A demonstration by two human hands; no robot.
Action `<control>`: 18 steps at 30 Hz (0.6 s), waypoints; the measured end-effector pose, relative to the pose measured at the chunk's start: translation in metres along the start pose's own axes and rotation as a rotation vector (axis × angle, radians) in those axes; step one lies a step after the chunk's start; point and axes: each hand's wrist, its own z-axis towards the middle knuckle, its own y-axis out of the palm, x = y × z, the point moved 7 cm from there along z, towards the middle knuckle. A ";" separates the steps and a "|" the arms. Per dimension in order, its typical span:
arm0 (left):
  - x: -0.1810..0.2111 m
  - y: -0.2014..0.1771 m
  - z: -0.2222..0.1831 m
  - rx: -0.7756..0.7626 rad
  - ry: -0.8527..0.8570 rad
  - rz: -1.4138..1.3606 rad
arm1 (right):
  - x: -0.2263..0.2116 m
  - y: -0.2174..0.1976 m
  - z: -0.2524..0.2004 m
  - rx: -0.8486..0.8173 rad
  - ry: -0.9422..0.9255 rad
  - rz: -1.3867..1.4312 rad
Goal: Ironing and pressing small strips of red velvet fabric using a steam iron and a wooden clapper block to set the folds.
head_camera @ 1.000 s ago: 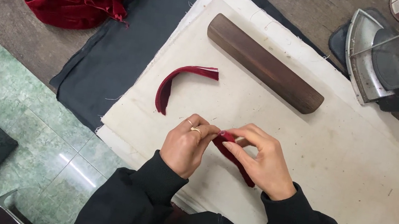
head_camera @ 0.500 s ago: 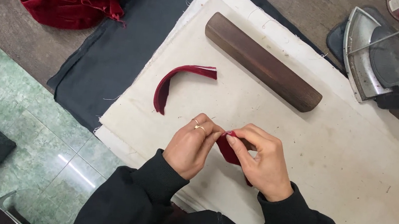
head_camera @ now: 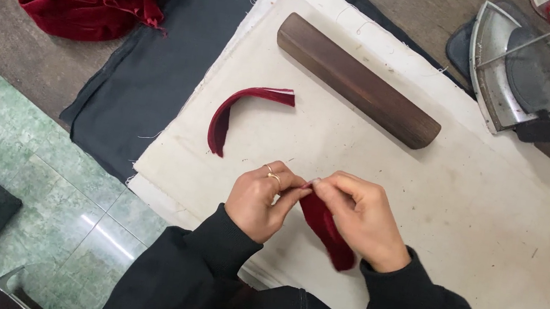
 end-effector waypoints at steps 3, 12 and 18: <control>-0.015 -0.009 0.001 0.139 -0.091 -0.167 | 0.026 -0.003 -0.001 -0.162 0.238 0.114; -0.090 -0.012 -0.005 0.326 -0.312 -0.316 | 0.073 -0.037 -0.052 0.062 0.625 0.169; -0.102 0.006 -0.011 0.120 -0.205 0.085 | 0.089 -0.061 -0.064 0.379 0.567 -0.047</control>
